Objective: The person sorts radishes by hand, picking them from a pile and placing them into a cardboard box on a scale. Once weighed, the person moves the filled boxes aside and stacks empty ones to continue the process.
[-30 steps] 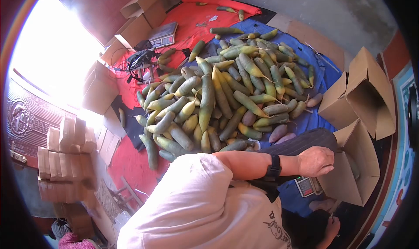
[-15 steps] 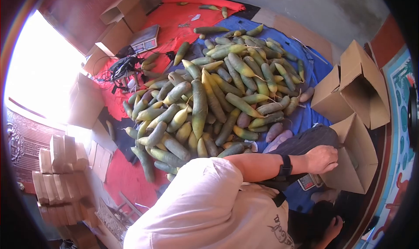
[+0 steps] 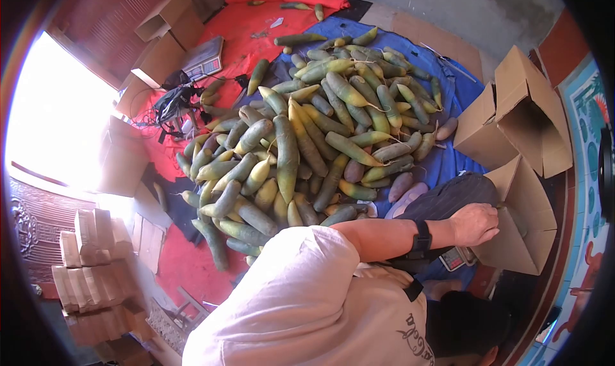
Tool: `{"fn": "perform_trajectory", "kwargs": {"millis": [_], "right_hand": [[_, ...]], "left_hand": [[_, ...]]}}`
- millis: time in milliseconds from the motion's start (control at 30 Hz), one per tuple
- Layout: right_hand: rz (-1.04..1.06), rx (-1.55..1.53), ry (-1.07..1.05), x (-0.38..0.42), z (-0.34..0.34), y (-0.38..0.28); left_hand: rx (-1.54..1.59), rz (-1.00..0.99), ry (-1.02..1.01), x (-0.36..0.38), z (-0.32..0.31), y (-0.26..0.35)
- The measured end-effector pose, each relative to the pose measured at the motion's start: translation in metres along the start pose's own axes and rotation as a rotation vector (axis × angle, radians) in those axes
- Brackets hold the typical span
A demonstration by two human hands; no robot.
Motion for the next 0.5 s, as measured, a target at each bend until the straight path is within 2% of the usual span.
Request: {"fn": "perform_trajectory", "kwargs": {"millis": [200,500], "right_hand": [[0.082,0.077,-0.054,0.001,-0.095,0.103],[0.163,0.193,-0.117,0.039,-0.210,0.175]], "left_hand": [[-0.062,-0.024,-0.030,0.002,0.001,0.009],[-0.099,-0.001,-0.061,0.002,0.002,0.010]]}}
Point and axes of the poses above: each hand's wrist, its own x-axis away from the middle knuckle, its own z-axis out of the back of the hand, y = z × x, the point moved 7 cm from there along -x, towards the middle knuckle, and after that the axes turned 11 degrees about -y, right-handed, at the moved point
